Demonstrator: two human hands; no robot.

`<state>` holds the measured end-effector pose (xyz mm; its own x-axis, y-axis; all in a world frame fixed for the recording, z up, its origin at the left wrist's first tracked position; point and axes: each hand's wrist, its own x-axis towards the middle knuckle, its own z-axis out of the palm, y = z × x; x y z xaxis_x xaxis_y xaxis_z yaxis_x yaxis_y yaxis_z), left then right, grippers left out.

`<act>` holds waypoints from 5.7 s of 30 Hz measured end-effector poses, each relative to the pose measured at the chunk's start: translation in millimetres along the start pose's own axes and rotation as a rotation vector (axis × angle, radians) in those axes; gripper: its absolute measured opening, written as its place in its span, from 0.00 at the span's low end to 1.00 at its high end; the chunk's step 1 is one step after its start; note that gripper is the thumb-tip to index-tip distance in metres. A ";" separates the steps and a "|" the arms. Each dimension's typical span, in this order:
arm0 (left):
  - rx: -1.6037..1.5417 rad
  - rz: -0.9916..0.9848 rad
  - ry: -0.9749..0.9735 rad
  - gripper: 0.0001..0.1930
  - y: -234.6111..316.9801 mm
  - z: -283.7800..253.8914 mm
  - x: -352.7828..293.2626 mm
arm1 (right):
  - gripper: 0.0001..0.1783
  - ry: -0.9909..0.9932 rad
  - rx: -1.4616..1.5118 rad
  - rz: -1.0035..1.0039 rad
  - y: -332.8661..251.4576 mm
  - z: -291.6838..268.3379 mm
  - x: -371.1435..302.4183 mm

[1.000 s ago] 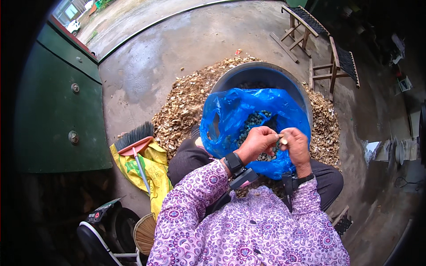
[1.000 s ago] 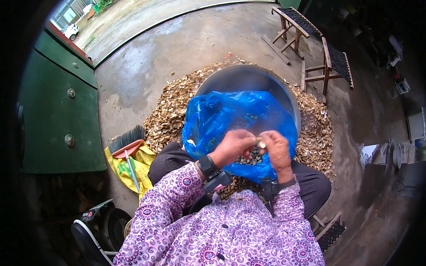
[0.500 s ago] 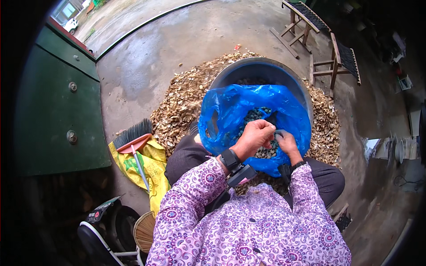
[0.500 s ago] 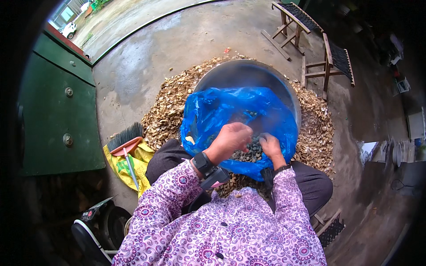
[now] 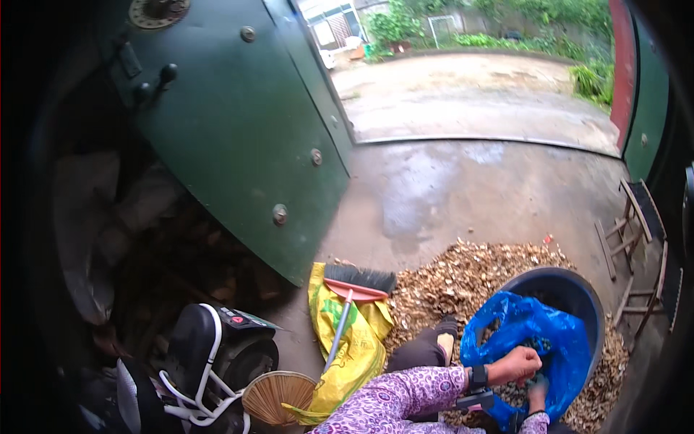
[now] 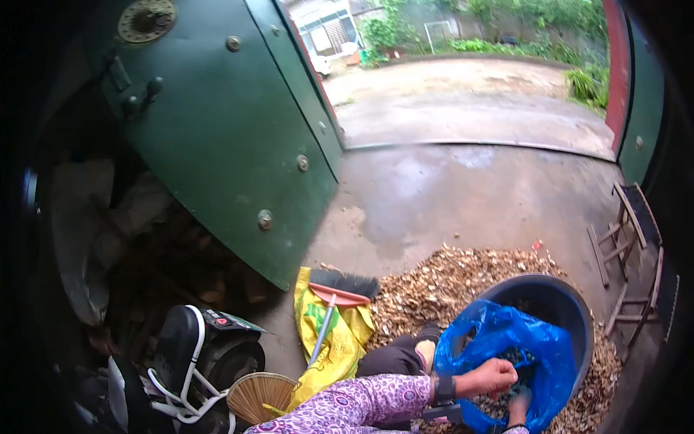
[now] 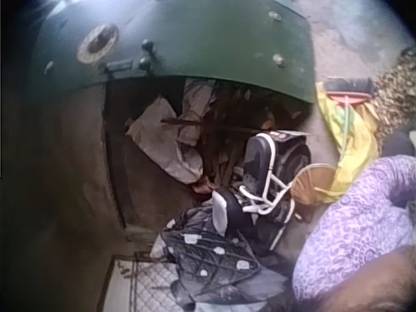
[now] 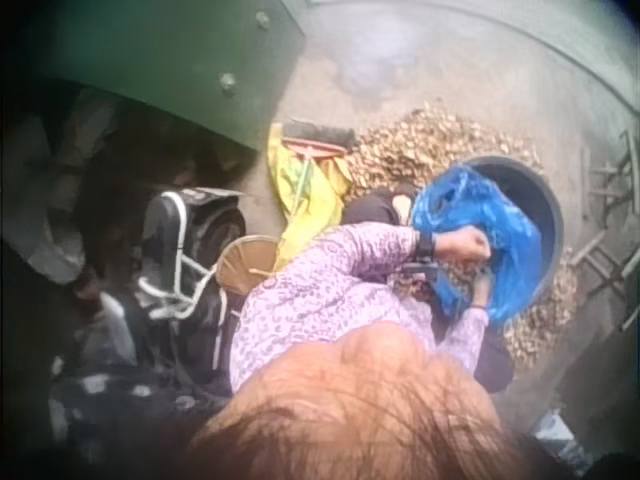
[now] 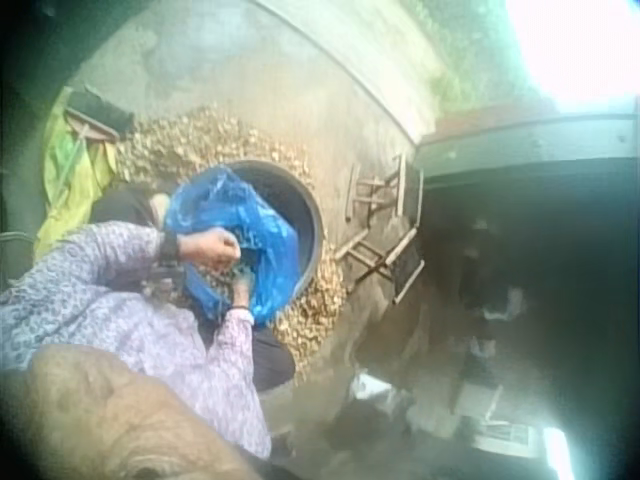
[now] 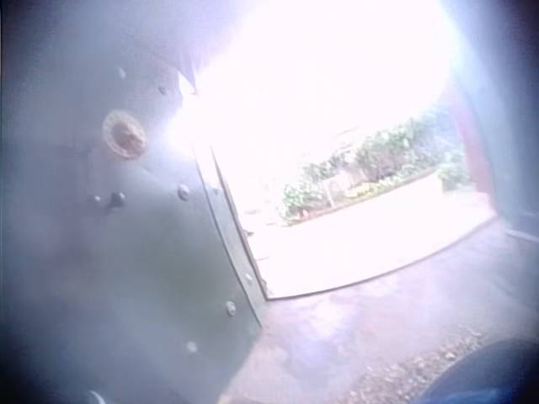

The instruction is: The person sits cross-legged and peels small green nuts by hand, removing the outer shell and placing the peeled kernels into a blue plastic bag. The shells are discarded onto a pile on the floor.

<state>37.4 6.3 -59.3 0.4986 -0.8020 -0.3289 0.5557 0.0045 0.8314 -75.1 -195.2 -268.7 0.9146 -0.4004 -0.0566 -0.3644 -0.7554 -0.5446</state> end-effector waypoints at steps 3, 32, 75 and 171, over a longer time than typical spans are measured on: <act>0.036 -0.002 0.022 0.08 5.7 5.0 -1.8 | 0.09 -0.057 -0.064 0.052 -24.9 -19.7 2.2; 0.042 -0.066 -0.016 0.11 -0.4 19.0 22.9 | 0.19 0.053 1.136 0.030 -140.4 -124.2 -4.6; -0.027 -0.141 -0.078 0.06 5.7 13.0 10.9 | 0.17 0.101 0.733 -0.098 -171.1 -140.4 -14.2; 0.107 0.035 0.162 0.09 39.0 20.4 -1.7 | 0.18 0.147 1.257 0.251 -184.6 -153.2 -19.5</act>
<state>44.6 -4.3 -17.1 0.6217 -0.6957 -0.3597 0.4666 -0.0398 0.8836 -52.6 -127.4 -38.9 0.7884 -0.5735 -0.2227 -0.0346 0.3201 -0.9467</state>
